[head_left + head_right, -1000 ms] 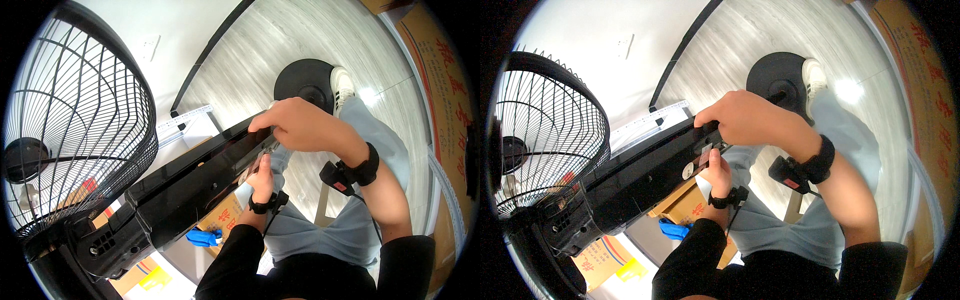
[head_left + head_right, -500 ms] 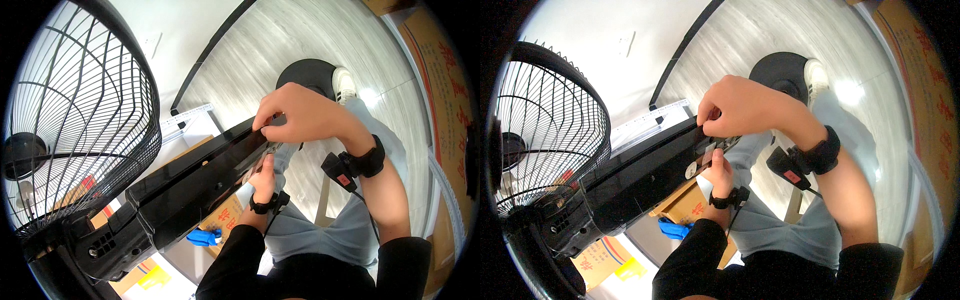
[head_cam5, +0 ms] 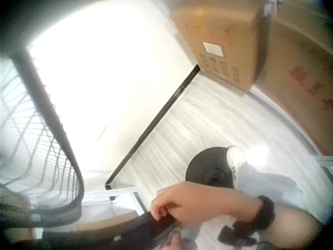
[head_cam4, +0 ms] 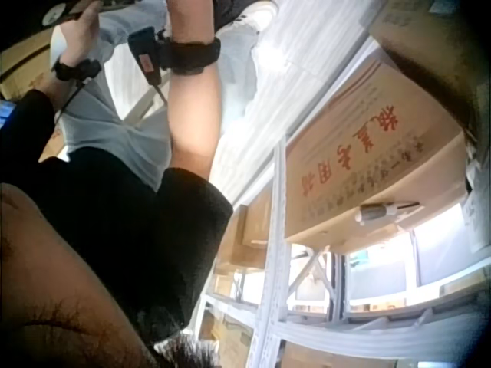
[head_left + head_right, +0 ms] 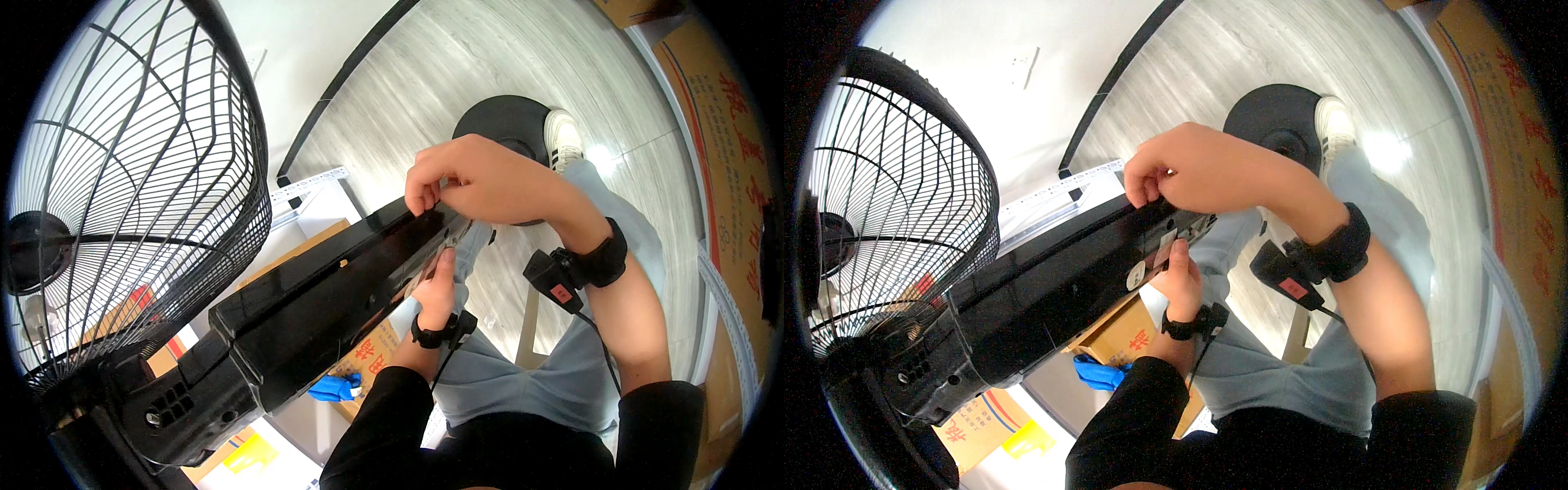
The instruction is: The person sits on the floor and uses a screwdriver to work on the internal wiring and casing of a standing fan. They tighten screws, reassemble the fan's neck housing, and secure the base.
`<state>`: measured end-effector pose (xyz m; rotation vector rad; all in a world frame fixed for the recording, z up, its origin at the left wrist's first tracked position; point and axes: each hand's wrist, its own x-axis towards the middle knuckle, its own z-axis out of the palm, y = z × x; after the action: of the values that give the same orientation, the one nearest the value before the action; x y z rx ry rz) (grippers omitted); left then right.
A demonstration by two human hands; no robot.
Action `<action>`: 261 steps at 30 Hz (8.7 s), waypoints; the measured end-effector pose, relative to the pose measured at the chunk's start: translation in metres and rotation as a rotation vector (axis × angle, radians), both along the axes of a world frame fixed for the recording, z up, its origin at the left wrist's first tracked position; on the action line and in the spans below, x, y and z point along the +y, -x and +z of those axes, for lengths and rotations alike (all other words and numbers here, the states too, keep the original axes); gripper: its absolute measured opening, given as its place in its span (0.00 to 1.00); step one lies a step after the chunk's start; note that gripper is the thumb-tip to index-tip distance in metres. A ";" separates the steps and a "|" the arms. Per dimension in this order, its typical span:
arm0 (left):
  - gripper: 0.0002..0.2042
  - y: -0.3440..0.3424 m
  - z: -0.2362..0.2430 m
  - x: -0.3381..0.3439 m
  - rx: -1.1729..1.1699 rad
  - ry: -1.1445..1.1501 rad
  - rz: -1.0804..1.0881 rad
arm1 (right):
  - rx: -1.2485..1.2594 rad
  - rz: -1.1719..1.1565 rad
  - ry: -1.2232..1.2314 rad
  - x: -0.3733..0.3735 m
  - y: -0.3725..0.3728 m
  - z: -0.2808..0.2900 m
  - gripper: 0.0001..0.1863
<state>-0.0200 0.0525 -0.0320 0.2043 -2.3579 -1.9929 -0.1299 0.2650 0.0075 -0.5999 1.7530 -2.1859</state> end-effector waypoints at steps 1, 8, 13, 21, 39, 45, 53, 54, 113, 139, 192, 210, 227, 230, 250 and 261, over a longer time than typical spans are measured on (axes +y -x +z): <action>0.14 0.000 0.000 0.000 0.010 -0.011 -0.007 | -0.035 0.002 0.016 0.002 -0.001 -0.001 0.11; 0.15 0.000 -0.002 -0.003 -0.023 0.004 -0.001 | -0.125 -0.101 -0.010 -0.007 -0.010 -0.004 0.11; 0.15 -0.001 -0.005 -0.007 -0.017 0.044 0.009 | -0.152 -0.267 -0.306 0.001 -0.013 -0.022 0.09; 0.15 0.002 -0.005 -0.003 0.037 0.026 0.009 | -0.101 -0.200 -0.448 0.001 -0.016 -0.027 0.10; 0.13 -0.002 -0.005 -0.006 -0.042 0.035 0.040 | 0.076 -0.104 -0.492 -0.002 -0.011 -0.028 0.15; 0.10 0.000 -0.011 -0.005 -0.023 0.033 0.075 | -0.032 -0.070 -0.301 -0.004 -0.007 -0.039 0.14; 0.08 -0.003 -0.013 -0.011 -0.075 0.113 0.091 | 0.021 0.003 -0.357 -0.007 -0.007 -0.029 0.13; 0.08 -0.004 -0.014 -0.010 -0.071 0.101 0.101 | 0.033 0.002 -0.355 -0.007 -0.006 -0.029 0.13; 0.06 0.015 0.008 0.017 0.174 -0.092 0.002 | -0.046 -0.470 -0.053 -0.050 -0.026 -0.001 0.23; 0.26 0.019 0.013 0.019 0.157 -0.237 -0.068 | -0.272 -0.313 0.041 -0.037 -0.023 -0.008 0.14; 0.42 0.027 -0.003 -0.014 0.254 0.069 -0.087 | 0.107 -0.432 0.098 -0.046 -0.016 0.071 0.50; 0.33 0.025 -0.050 -0.020 0.222 0.069 -0.064 | 0.076 -0.564 0.095 -0.047 -0.008 0.087 0.64; 0.35 0.025 -0.044 -0.026 0.182 0.013 -0.085 | -0.566 -0.375 0.183 -0.059 -0.034 -0.087 0.27; 0.36 0.023 -0.040 -0.025 0.145 -0.018 -0.086 | -0.621 -0.387 0.345 -0.067 -0.031 -0.098 0.25; 0.31 0.023 -0.038 -0.019 0.183 -0.039 -0.016 | -0.440 -0.589 0.394 -0.071 -0.019 -0.134 0.30; 0.31 0.022 -0.039 -0.021 0.187 -0.020 -0.025 | -0.046 -0.543 0.167 -0.070 -0.029 0.026 0.31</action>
<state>-0.0423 0.0320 -0.0712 -0.0106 -2.2369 -1.9520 -0.1011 0.1952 0.0335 -0.1024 1.8855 -2.6927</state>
